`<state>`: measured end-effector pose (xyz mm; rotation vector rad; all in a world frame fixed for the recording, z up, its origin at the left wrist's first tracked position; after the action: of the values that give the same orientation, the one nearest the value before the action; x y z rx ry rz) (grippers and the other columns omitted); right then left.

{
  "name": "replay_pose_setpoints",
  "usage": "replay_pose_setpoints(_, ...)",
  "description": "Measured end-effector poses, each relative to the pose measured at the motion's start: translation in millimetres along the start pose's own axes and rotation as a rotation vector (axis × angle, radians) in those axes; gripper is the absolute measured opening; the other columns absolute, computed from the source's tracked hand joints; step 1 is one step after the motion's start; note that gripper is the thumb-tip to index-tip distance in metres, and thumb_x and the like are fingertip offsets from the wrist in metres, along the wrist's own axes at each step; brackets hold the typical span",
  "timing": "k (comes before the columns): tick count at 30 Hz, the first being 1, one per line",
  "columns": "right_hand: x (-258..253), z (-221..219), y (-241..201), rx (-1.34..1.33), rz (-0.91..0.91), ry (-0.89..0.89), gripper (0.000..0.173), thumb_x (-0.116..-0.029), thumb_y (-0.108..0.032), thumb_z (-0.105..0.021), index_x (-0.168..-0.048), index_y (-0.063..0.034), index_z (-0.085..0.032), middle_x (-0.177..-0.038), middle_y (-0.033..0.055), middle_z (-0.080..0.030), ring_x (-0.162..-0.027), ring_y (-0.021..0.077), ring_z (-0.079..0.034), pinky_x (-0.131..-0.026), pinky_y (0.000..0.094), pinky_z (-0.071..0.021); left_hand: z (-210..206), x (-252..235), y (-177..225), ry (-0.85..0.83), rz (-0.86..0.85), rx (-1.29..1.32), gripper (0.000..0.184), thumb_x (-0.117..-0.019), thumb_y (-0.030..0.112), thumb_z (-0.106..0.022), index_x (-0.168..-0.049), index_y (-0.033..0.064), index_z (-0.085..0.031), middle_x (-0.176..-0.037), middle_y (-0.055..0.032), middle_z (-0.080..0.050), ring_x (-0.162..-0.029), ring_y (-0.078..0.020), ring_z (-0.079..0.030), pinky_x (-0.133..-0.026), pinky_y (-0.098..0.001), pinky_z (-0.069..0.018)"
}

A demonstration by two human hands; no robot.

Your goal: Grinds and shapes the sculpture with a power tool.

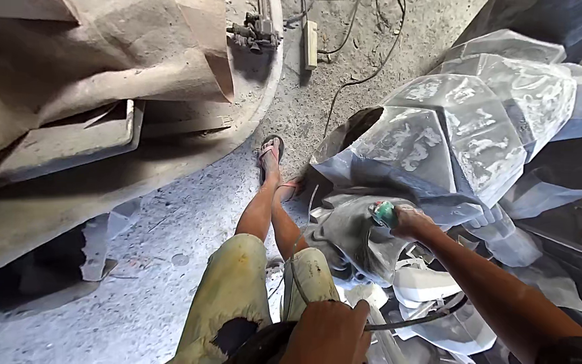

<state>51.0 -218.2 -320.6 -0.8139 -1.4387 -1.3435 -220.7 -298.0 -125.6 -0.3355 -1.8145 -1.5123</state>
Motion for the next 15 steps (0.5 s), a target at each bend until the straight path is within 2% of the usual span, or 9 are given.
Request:
replay_pose_setpoints(6, 26.6, -22.3, -37.9, 0.111, 0.122, -0.094, 0.068, -0.08, -0.044, -0.078, -0.138, -0.018, -0.053, -0.112, 0.0168, -0.071, -0.106, 0.0381, -0.069, -0.086, 0.0629, -0.0541, 1.0, 6.6, -8.8, -0.019, 0.028, 0.01, 0.031, -0.1028, 0.04, -0.051, -0.107, 0.0112, -0.062, -0.078, -0.012, -0.065, -0.075, -0.0333, -0.068, -0.063, -0.0505, -0.0512)
replay_pose_setpoints(11, 67.9, -36.8, -44.3, 0.156, 0.178, -0.162, 0.066, -0.0833, -0.039, -0.076, -0.14, -0.0168, -0.051, -0.109, 0.0168, -0.071, -0.103, 0.039, -0.07, -0.083, 0.0619, -0.0548, -6.9, 2.7, -4.3, -0.048, 0.01, 0.021, 0.029, -0.1021, 0.039, -0.052, -0.108, 0.0117, -0.061, -0.08, -0.0115, -0.065, -0.078, -0.0331, -0.068, -0.065, -0.0501, -0.0507)
replay_pose_setpoints(15, 103.3, -51.4, -41.3, 0.24, 0.212, -0.194, 0.067, -0.0835, -0.037, -0.074, -0.143, -0.0203, -0.047, -0.11, 0.0172, -0.07, -0.103, 0.0391, -0.069, -0.083, 0.0606, -0.0547, -12.6, 0.9, 6.7, -0.078, -0.023, 0.026, 0.029, -0.1028, 0.038, -0.051, -0.108, 0.0107, -0.06, -0.081, -0.0121, -0.065, -0.079, -0.0336, -0.068, -0.065, -0.0508, -0.0513)
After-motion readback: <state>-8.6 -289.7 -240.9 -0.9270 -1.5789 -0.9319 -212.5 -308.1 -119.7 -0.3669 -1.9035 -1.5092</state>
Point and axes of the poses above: each hand's wrist, its own x-axis away from the middle knuckle, its own z-axis out of the back of the hand, y = z × x, the point moved 10 cm from there along -x, towards the middle knuckle
